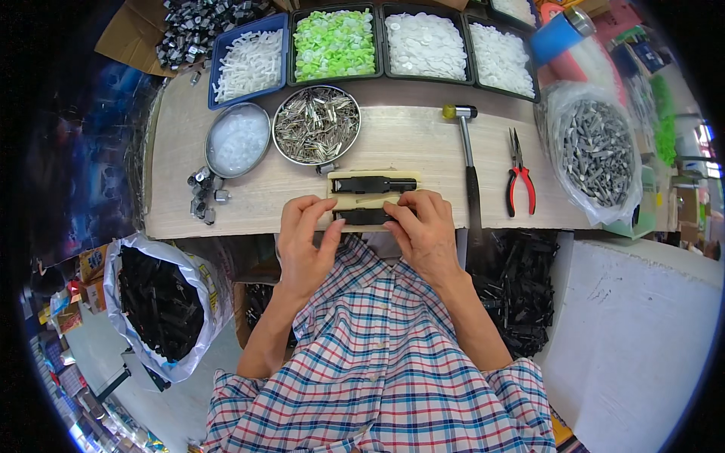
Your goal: Assembling small toy or electronic components by hand at a factory workbench using various parts from bins.
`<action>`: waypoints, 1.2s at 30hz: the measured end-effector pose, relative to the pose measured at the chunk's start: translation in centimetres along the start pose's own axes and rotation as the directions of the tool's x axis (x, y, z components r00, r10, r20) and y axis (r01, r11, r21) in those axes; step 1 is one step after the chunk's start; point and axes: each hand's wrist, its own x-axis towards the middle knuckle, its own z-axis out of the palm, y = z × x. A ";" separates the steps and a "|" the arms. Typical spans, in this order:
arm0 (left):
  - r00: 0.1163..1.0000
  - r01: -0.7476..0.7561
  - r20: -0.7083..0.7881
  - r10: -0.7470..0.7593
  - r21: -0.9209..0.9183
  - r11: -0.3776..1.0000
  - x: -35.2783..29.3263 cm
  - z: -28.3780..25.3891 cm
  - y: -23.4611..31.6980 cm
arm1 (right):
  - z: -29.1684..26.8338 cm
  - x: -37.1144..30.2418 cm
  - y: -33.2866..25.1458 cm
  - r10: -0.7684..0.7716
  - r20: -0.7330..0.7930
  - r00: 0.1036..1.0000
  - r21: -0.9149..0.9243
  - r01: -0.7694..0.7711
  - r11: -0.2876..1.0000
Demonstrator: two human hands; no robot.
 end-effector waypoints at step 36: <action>0.882 -0.470 0.342 0.324 0.597 0.650 1.1 5.7 -0.2 | -3.7 -10.9 -0.5 0.489 0.106 0.866 0.203 -0.501 0.842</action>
